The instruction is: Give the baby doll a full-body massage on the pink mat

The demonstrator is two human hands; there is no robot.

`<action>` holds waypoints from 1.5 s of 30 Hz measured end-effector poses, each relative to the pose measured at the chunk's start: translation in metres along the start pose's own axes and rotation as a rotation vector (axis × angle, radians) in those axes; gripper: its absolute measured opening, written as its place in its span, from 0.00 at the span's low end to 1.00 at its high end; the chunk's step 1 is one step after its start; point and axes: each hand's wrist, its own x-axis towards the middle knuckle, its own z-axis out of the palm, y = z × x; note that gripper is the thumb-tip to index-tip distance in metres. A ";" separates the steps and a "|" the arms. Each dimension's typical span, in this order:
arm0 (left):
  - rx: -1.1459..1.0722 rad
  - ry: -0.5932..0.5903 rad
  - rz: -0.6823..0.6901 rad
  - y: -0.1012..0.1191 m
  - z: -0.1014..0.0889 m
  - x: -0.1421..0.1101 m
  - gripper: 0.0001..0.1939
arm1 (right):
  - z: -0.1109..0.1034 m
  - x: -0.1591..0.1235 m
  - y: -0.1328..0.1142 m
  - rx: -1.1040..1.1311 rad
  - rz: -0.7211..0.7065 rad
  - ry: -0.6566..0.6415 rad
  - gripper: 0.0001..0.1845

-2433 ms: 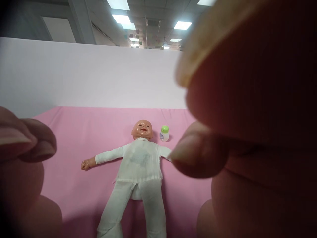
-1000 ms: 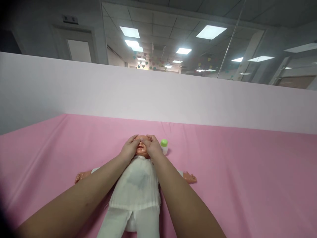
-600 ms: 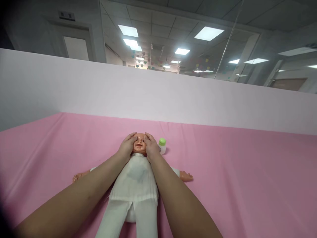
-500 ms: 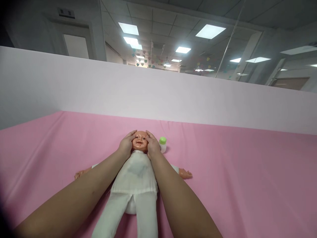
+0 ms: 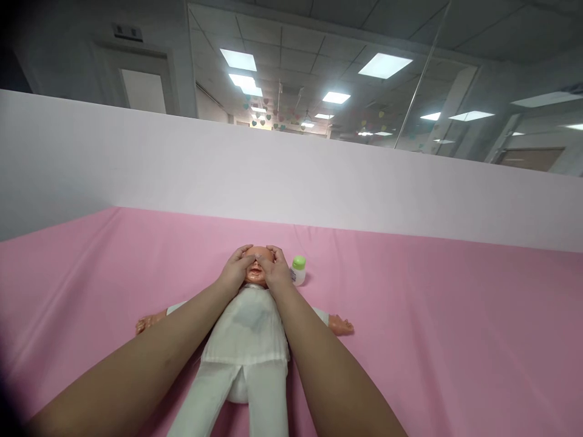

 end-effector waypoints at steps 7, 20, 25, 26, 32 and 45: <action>-0.007 0.005 -0.009 -0.003 0.000 0.006 0.24 | 0.001 0.003 0.007 0.146 0.026 0.006 0.25; -0.076 -0.102 -0.026 0.004 -0.008 -0.004 0.33 | -0.008 -0.006 -0.003 0.109 0.025 -0.108 0.35; -0.015 -0.053 -0.008 0.003 -0.006 0.000 0.31 | -0.003 -0.002 -0.003 -0.029 0.009 0.012 0.32; -0.005 -0.046 -0.005 0.002 -0.005 0.001 0.30 | -0.002 0.000 -0.001 0.001 0.017 0.018 0.31; -0.041 -0.027 -0.027 0.000 -0.001 0.006 0.24 | -0.006 0.004 0.007 0.184 0.033 0.002 0.25; 0.009 -0.096 -0.007 0.004 -0.007 0.003 0.33 | -0.003 -0.006 -0.006 0.120 0.048 -0.037 0.36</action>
